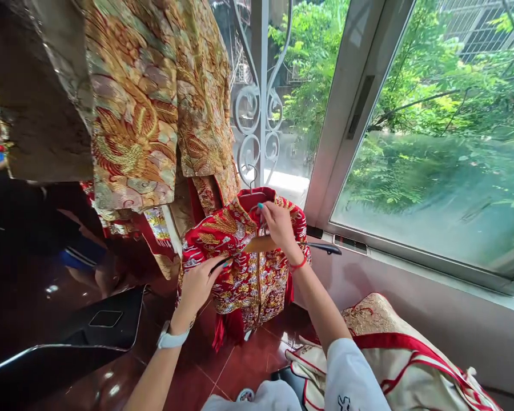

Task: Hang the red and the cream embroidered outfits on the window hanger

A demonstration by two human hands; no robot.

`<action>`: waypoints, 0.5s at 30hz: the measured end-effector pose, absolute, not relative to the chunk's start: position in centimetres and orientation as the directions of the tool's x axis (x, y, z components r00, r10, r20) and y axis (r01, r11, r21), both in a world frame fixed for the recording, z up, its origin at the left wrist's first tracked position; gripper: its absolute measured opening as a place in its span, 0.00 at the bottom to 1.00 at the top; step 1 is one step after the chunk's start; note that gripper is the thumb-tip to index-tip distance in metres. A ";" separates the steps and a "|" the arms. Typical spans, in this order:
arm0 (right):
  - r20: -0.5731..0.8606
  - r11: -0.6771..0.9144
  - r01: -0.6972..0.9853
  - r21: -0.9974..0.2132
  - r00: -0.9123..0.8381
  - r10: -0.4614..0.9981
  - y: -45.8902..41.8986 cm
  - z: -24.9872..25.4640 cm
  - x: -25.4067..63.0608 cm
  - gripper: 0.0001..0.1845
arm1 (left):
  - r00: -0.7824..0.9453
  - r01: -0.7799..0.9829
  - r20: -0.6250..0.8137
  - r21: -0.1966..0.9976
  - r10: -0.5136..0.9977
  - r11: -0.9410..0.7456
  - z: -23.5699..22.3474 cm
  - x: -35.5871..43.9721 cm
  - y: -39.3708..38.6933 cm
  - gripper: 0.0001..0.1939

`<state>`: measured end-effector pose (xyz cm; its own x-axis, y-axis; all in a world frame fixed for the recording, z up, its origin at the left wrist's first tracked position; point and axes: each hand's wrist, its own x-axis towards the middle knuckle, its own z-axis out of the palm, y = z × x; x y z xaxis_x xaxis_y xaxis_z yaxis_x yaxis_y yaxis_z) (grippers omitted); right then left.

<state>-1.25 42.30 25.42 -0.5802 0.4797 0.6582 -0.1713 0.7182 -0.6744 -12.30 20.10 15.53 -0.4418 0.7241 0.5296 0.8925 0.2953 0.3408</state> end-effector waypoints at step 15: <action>0.811 0.832 -0.110 -0.543 -0.325 0.486 46.0 32.9 -10.2 0.28 | -0.518 0.854 0.462 0.334 0.720 0.399 24.2 -19.4 25.2 0.22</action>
